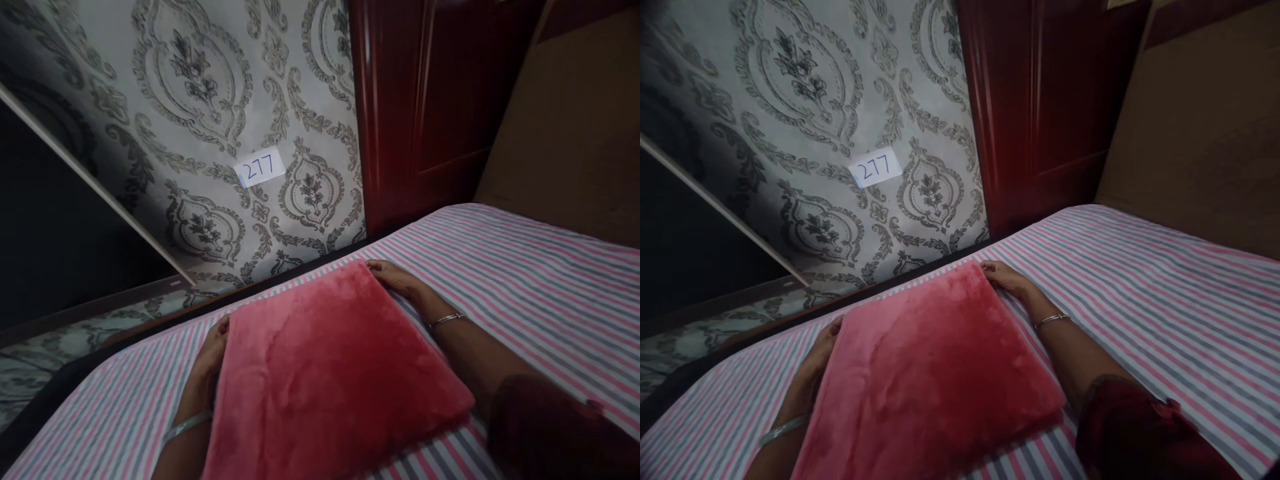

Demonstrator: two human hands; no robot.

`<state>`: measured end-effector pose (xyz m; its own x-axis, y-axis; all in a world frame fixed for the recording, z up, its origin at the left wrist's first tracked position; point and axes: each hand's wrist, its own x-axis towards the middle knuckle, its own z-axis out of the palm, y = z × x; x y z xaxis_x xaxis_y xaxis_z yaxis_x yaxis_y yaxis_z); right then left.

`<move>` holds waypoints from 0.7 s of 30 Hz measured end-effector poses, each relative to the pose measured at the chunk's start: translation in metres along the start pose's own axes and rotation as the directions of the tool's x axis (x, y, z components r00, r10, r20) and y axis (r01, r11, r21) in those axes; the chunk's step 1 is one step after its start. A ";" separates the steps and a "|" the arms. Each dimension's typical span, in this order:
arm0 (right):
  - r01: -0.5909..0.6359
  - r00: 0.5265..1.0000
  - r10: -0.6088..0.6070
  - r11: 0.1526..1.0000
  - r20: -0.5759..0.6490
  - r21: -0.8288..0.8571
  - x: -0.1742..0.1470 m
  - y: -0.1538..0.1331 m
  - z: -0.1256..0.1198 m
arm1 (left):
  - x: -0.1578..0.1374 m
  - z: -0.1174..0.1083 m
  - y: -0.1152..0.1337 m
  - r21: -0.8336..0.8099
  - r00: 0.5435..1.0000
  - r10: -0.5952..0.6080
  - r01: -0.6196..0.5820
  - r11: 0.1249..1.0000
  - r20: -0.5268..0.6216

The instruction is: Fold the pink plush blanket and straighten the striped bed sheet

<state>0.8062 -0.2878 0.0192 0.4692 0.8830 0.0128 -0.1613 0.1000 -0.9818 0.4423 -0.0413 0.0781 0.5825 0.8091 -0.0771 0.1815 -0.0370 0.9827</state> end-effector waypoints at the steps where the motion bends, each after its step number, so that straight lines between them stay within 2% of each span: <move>1: -0.012 1.000 0.012 1.000 -0.003 -0.004 -0.001 0.000 0.000 | -0.001 0.000 0.000 -0.008 1.000 0.000 0.000 1.000 0.009; 4: -0.029 1.000 0.029 0.999 0.008 0.032 -0.002 -0.002 -0.006 | 0.000 -0.005 -0.002 -0.107 1.000 0.013 -0.012 0.994 0.015; 9: -0.064 0.997 0.058 0.993 0.060 0.101 -0.005 -0.007 -0.009 | 0.016 -0.026 -0.010 -0.279 0.999 0.042 -0.031 0.960 0.032; 12: -0.106 0.988 0.108 0.994 0.108 -0.024 -0.010 -0.010 0.001 | 0.021 -0.035 -0.013 -0.274 0.997 0.013 0.008 0.962 0.076; 16: -0.098 0.989 0.116 0.978 0.093 -0.184 -0.010 -0.012 0.012 | 0.019 -0.034 -0.013 -0.239 0.987 -0.060 0.095 0.966 0.150; 21: -0.057 0.998 0.045 0.909 -0.039 -0.413 0.007 -0.009 0.009 | 0.018 -0.016 -0.008 -0.051 0.979 -0.140 0.149 0.988 0.146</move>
<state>0.8034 -0.2787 0.0302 0.4953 0.8679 -0.0388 0.1849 -0.1490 -0.9714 0.4386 -0.0172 0.0711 0.6608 0.7120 -0.2376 0.2254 0.1138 0.9676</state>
